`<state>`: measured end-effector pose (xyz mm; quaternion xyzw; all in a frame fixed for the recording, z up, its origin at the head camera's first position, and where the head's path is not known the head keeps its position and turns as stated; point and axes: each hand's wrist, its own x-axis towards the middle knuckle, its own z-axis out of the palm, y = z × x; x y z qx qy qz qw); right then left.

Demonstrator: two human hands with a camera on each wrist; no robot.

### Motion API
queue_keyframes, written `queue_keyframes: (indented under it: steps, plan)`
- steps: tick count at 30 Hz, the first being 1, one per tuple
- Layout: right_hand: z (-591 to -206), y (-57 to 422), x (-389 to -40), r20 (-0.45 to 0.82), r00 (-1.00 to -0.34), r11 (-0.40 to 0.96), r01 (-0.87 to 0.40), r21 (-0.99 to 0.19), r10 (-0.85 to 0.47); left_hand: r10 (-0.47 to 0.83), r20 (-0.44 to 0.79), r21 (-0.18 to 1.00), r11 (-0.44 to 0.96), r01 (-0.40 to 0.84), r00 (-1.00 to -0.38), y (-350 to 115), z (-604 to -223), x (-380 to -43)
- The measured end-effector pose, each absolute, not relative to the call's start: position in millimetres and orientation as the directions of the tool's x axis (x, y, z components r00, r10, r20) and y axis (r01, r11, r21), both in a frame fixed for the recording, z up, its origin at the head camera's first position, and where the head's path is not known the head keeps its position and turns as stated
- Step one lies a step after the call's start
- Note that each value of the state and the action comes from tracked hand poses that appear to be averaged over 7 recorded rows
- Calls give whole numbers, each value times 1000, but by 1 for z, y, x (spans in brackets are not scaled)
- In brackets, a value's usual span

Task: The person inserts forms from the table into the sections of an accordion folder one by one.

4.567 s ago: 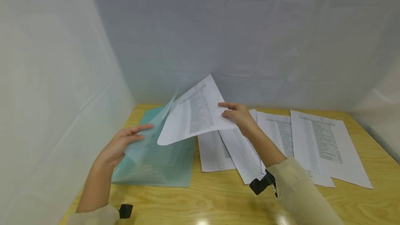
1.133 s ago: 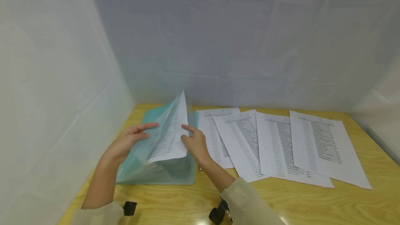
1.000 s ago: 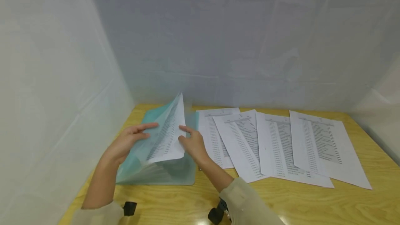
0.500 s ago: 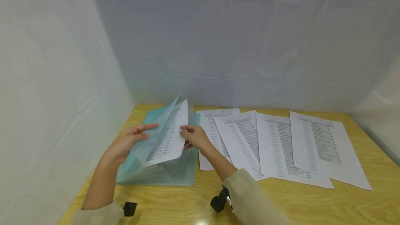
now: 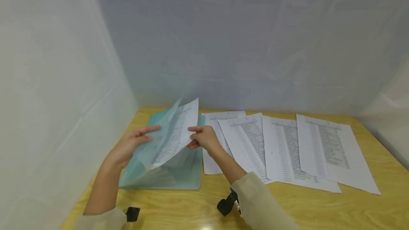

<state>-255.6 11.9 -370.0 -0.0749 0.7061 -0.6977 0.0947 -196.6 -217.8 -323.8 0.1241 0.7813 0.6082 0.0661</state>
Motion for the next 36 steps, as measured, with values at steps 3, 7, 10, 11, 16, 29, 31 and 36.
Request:
queue_keyframes:
  steps: [3,7,10,11,16,29,31,36]
  plan:
    - [-372,7,-255,-13,-975,-25,19,-999,-221,283,51,965,232,120,-958,-218,-324,-195]
    - [-376,0,-254,15,-981,-37,-8,-999,-194,290,48,966,229,118,-956,-217,-323,-194]
    - [-379,-4,-252,36,-980,-3,-36,-999,-195,286,35,970,221,102,-958,-216,-322,-194]
    - [-379,-4,-252,40,-979,11,-43,-999,-200,284,33,970,222,99,-958,-217,-322,-194]
    - [-383,-7,-249,66,-978,57,-79,-995,-198,280,28,968,231,96,-960,-217,-321,-194]
    - [-382,-3,-254,-4,-961,200,-53,-978,-275,292,21,975,204,83,-956,-218,-321,-195]
    - [-381,-2,-254,3,-961,191,-58,-980,-277,291,27,974,205,90,-956,-219,-320,-195]
    - [-377,0,-251,50,-976,181,-90,-979,-214,285,35,972,212,99,-958,-220,-319,-194]
